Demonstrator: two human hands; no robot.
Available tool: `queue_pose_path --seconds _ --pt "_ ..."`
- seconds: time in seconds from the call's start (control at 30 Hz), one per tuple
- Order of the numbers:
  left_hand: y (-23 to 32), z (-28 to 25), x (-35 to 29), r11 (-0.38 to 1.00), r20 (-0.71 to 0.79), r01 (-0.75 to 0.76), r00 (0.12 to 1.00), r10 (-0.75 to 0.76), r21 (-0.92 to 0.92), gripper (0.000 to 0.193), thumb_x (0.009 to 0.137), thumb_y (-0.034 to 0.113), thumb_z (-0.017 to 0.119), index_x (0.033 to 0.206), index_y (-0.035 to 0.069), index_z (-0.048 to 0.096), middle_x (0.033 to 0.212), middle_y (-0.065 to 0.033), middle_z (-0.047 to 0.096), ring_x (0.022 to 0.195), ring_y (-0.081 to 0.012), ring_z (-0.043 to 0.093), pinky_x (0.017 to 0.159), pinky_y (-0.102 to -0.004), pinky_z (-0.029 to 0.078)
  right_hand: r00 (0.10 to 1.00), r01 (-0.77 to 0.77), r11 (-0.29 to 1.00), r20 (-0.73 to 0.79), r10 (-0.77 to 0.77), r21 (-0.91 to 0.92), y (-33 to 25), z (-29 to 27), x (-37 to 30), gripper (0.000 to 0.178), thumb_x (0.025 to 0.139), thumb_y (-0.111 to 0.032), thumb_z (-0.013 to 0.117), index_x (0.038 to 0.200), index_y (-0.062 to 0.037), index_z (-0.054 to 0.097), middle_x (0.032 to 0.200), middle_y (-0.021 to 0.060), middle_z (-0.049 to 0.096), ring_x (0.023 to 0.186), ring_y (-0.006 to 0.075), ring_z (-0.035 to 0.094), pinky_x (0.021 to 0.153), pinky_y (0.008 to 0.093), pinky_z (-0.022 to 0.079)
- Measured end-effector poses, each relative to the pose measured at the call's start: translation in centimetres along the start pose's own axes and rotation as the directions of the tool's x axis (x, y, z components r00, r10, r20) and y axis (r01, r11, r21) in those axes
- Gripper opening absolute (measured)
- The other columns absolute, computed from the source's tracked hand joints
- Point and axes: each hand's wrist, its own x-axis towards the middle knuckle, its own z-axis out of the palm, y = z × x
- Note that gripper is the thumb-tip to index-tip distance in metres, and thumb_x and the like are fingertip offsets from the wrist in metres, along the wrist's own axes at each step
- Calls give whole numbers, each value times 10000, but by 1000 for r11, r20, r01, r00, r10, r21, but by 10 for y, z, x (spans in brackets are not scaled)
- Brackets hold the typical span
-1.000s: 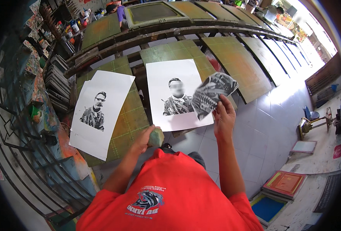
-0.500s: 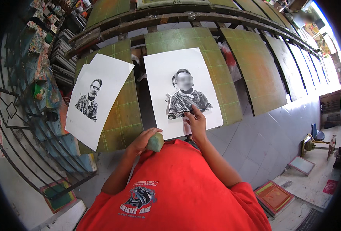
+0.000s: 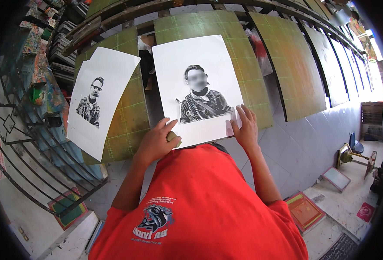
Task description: The person prepares screen printing inks by selecting and mixing pigments. They open a pink container, pour its contents into a small cup, and then add a dark pigment from another container. The person uses a spatula to stir the mixture in the cup.
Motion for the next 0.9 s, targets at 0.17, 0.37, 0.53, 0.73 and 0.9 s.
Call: queue_pose_path --seconds 0.17,0.37,0.53,0.73,0.9 --pt "9 5 17 990 197 -16 980 -13 143 688 830 435 633 1395 74 482 1514 -174 359 1102 -376 617 920 -440 502 992 20 1000 123 -18 -13 2 6 -8 610 831 -322 696 1365 -94 510 1455 232 400 1336 417 371 1100 482 321" --pt "1 17 23 983 238 -45 971 1 178 731 822 422 639 1416 43 445 1537 -165 325 1144 -364 596 946 -443 490 982 40 993 187 -19 -113 -3 12 -14 629 857 -411 651 1391 -120 488 1488 238 355 1370 421 333 1123 493 270" --pt "-7 26 23 979 207 -91 977 52 182 717 835 438 630 1397 31 451 1506 -206 359 1089 -369 628 916 -435 513 982 46 991 186 -22 -126 -1 15 -15 617 864 -409 639 1387 -117 493 1488 239 357 1377 416 328 1123 488 269" --pt "-11 27 24 984 192 -88 980 58 155 722 833 446 630 1393 24 455 1513 -174 363 1097 -357 626 925 -431 509 987 54 994 155 -40 -90 1 16 -17 609 863 -396 640 1368 -84 503 1465 184 420 1366 395 349 1116 497 265" --pt "-11 25 23 989 186 -71 981 46 132 722 833 446 628 1393 25 455 1519 -128 372 1102 -340 626 930 -430 506 993 46 999 106 -45 -8 -3 19 -12 607 854 -379 641 1337 -35 512 1403 145 505 1348 366 377 1113 506 259"
